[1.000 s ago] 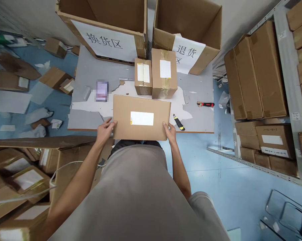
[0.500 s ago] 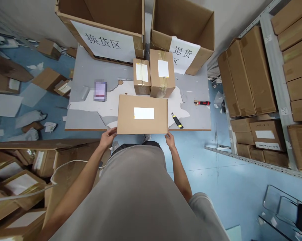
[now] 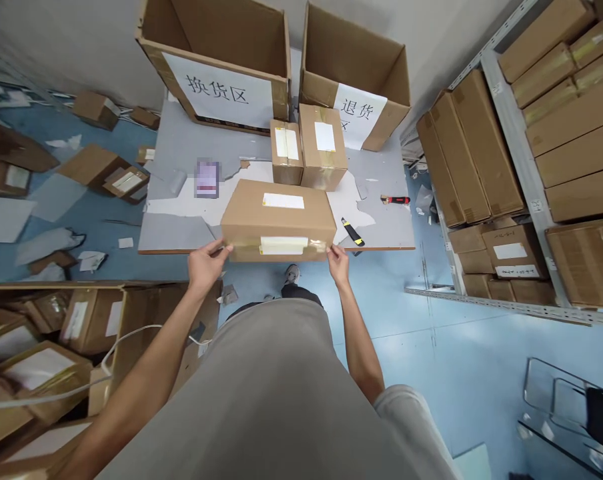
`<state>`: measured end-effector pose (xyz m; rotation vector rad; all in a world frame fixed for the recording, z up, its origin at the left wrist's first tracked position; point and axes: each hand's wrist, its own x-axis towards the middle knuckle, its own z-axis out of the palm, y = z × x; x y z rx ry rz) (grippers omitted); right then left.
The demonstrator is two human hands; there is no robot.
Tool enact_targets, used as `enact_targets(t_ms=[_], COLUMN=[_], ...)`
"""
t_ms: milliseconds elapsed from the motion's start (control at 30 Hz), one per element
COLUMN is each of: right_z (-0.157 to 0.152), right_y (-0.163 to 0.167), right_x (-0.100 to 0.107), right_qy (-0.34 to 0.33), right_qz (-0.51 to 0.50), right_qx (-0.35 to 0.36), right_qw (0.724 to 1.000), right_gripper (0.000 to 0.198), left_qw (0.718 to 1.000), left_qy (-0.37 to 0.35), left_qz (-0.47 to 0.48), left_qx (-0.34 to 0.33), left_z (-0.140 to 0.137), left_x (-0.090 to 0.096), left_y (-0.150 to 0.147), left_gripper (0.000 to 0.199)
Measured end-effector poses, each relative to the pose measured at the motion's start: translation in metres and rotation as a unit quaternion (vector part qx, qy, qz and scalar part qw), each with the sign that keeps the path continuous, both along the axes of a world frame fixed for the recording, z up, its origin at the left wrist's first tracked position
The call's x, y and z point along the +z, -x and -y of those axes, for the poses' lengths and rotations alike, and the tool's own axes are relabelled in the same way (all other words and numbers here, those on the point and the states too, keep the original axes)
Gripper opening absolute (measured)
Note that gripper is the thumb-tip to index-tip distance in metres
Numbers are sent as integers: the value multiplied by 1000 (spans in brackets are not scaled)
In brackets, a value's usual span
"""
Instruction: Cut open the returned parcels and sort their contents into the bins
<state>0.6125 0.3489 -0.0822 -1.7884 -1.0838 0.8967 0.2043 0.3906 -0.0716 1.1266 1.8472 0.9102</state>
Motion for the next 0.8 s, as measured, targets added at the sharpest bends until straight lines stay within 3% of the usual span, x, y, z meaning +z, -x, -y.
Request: enact_targets(t_ms=[133,267,433,633,800], right_z=[-32,-64,-72,-36,-15], right_y=[-2,3,-2,-8,16], right_x=[22,33,29,0,-23], right_qy=[-70,-73,-72,36,62], right_qz=[96,144,98,-19,-59], right_qx=[9,31,31,-16,21], right_qw=[993,986,992,999,996], right_gripper=[61,62,55,57,49], left_qw=[993,991,990,997,997], left_qy=[-112,-125,-113,13,33], left_qz=[38,27,80,80,38], left_qx=[-13,-28,-28,-13,-60], left_z=[-14,-32,-34,-8,-3], left_x=[23,27,5,-31,-44], left_y=[0,-3,7,6,-8], left_gripper=[52,49,51,66,63])
